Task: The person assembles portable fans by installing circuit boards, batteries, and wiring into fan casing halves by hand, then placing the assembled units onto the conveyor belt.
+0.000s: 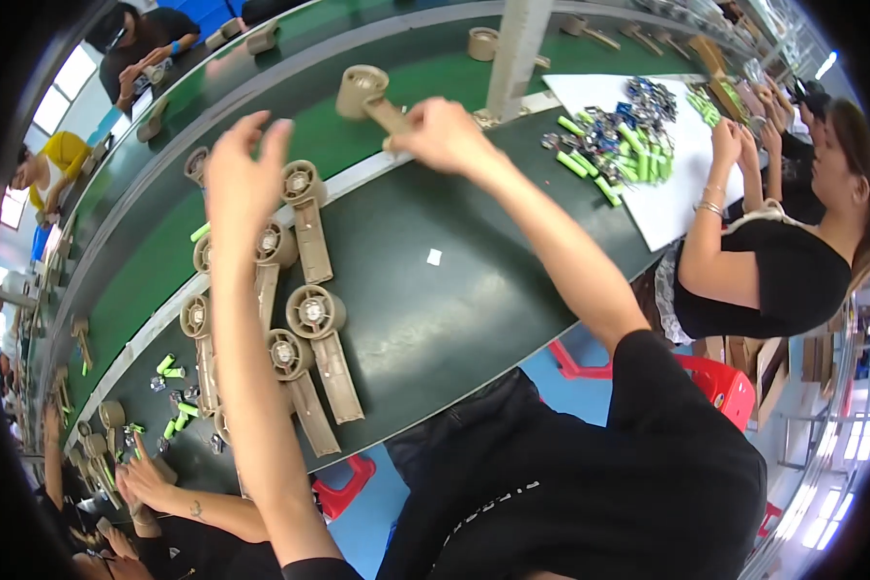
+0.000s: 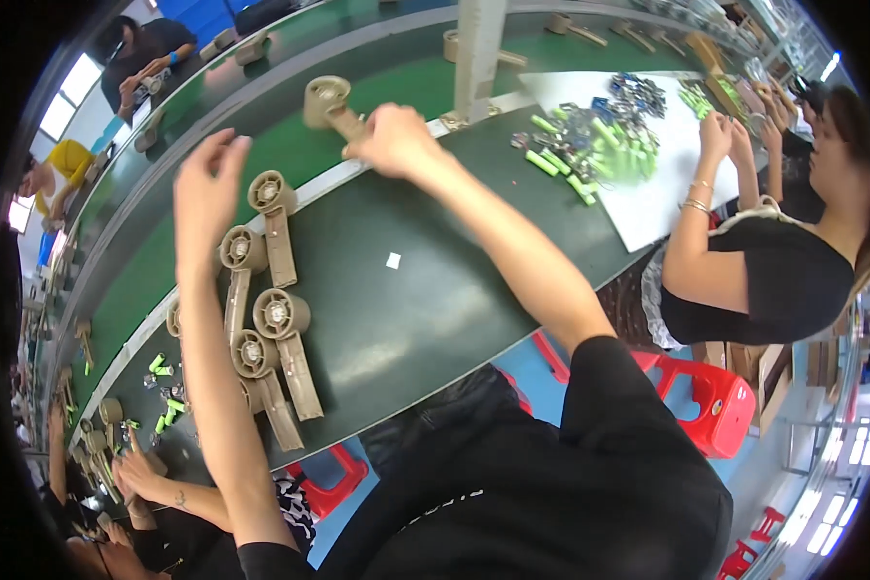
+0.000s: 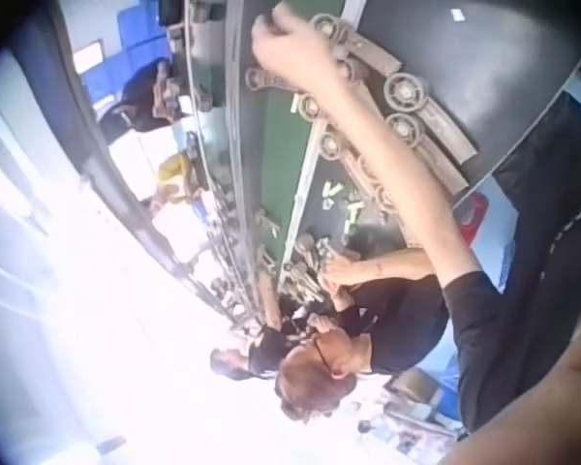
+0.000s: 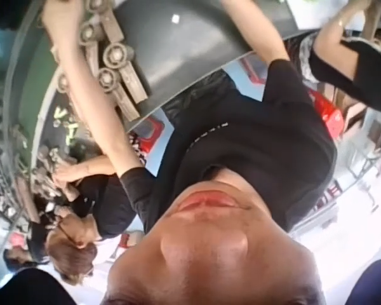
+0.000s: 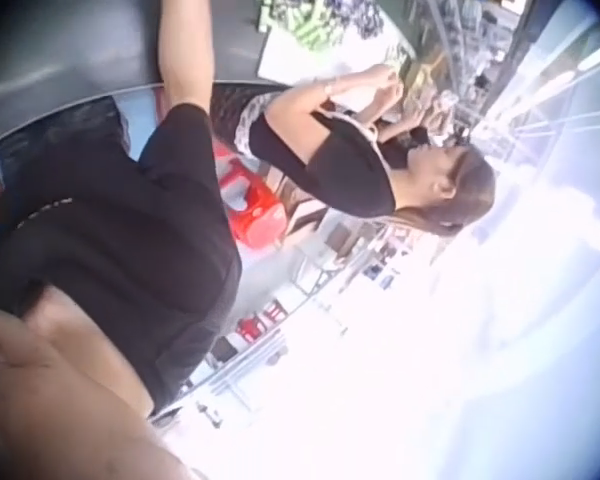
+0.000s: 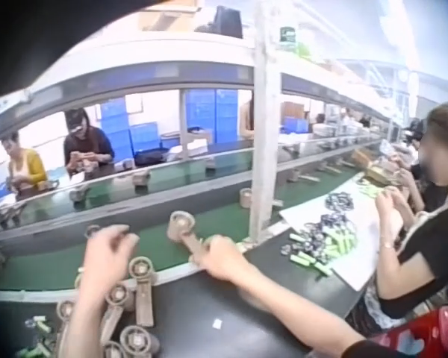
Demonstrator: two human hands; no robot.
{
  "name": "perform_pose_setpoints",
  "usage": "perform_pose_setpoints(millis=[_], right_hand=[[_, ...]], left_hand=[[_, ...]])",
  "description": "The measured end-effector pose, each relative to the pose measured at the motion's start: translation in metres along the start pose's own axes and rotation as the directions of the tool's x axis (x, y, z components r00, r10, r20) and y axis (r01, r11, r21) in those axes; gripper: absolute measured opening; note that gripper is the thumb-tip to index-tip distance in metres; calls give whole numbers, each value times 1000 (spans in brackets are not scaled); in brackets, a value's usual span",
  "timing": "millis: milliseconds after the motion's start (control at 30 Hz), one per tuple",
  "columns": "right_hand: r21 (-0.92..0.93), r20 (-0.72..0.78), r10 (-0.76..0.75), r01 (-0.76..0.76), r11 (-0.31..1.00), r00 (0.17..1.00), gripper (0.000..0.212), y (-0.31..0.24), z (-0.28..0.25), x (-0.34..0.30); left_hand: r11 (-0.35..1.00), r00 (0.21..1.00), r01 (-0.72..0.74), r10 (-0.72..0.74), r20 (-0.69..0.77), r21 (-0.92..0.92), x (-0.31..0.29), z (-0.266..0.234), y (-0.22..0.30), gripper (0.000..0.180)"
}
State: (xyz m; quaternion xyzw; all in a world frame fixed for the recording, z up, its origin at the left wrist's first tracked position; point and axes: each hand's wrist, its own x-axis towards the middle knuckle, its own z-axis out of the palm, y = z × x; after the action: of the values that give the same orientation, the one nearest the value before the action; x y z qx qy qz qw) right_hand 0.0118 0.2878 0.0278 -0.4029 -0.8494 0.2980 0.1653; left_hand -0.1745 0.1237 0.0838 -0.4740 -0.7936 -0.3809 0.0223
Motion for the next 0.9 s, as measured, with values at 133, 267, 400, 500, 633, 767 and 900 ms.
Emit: perform_pose_setpoints(millis=[133,267,400,500,633,767,900], right_hand=[[168,-23,-209,210,963,978,49,3,-23,-118],[46,-212,-101,113,993,972,36,43,-60,-147],[-519,-710,-230,-273,810,666,46,149,-129,-114],[-498,-751,-63,-502,707,657,66,202,-152,-99],[-466,-634,27,-410,784,773,59,186,-151,-97],[-399,-559,2,-271,876,829,41,169,-137,-109],[-383,-546,-192,-39,923,815,23,147,-88,-118]], left_hand=[[994,994,-108,108,11,-18,-69,53,60,79],[963,984,20,29,176,-267,-124,64,71,58],[919,937,93,49,346,-382,-163,61,76,56],[923,944,78,53,326,-376,-178,67,66,61],[892,939,138,21,345,-431,-181,65,67,61],[906,941,144,0,340,-398,-180,73,67,63],[908,935,176,-33,352,-381,-179,74,66,64]])
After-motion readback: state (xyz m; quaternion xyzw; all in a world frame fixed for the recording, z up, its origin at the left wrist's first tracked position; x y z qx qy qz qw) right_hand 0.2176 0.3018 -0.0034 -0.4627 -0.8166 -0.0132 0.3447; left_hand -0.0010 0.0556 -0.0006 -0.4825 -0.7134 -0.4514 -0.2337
